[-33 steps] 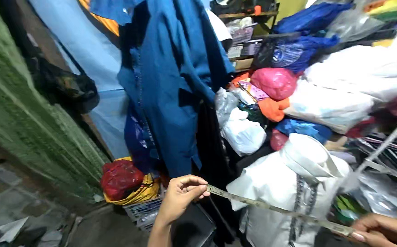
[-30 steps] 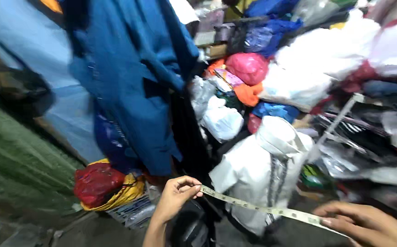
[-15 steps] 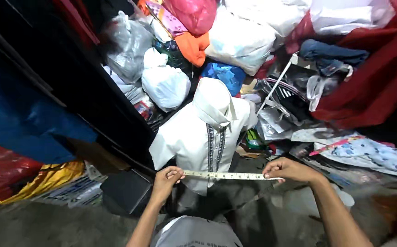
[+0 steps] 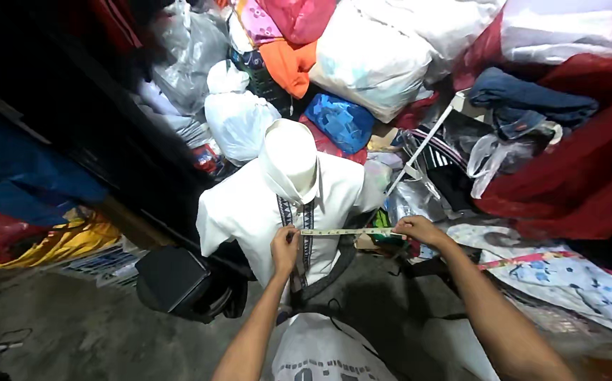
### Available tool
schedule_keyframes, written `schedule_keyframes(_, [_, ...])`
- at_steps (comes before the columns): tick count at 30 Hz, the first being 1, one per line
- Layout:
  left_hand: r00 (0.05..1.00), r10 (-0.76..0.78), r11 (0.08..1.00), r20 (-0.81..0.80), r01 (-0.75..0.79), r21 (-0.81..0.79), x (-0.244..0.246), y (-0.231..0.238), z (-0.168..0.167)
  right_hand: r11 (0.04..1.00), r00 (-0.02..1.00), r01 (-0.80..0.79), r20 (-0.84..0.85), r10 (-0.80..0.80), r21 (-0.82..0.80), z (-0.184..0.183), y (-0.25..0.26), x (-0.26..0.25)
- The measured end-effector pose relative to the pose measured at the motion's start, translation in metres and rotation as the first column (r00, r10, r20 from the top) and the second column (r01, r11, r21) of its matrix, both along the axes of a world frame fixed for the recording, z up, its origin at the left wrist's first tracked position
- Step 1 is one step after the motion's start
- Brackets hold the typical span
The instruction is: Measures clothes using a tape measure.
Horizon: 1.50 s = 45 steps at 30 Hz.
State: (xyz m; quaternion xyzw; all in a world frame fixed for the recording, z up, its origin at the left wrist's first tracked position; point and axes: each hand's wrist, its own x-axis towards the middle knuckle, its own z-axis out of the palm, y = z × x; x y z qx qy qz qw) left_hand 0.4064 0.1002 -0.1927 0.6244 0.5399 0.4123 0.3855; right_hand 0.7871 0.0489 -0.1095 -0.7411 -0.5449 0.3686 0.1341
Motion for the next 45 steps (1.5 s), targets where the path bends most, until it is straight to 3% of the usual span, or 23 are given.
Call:
schedule_keyframes(10, [0.987,0.095,0.993,-0.131,-0.084,0.085,0.015,-0.003,-0.016,0.993,0.993,-0.117,-0.005,0.118,0.028,-0.059,0.072,0.017])
schedule_keyframes(17, [0.956,0.221,0.975,-0.196,-0.224,0.007,0.039,-0.013,-0.002,0.953,0.958,-0.275,-0.054,0.283,0.126,-0.101,0.091,0.000])
schedule_keyframes(19, [0.945,0.243,0.967,-0.219,-0.253,-0.017,0.044,-0.015,0.001,0.946,0.958,-0.254,-0.082,0.274,0.200,-0.116,0.087,-0.006])
schedule_keyframes(23, [0.932,0.278,0.953,-0.231,-0.299,-0.058,0.049,-0.017,0.007,0.918,0.979,-0.202,0.043,0.200,0.341,-0.116,0.077,-0.030])
schedule_keyframes(27, [0.933,0.264,0.951,-0.245,-0.294,-0.098,0.051,-0.020,0.008,0.821,0.949,-0.286,0.027,0.314,0.494,-0.126,0.091,-0.039])
schedule_keyframes(32, [0.920,0.309,0.940,-0.243,-0.334,-0.071,0.052,-0.021,0.011,0.815,0.916,-0.303,-0.085,0.393,0.494,-0.108,0.112,-0.034])
schedule_keyframes(39, [0.934,0.236,0.966,-0.269,-0.255,-0.038,0.038,-0.015,0.006,0.609,0.691,-0.673,0.063,0.720,0.419,-0.071,0.122,0.037])
schedule_keyframes(45, [0.939,0.236,0.967,-0.251,-0.253,-0.039,0.038,-0.015,0.007,0.601,0.679,-0.704,0.111,0.726,0.379,-0.051,0.116,0.049])
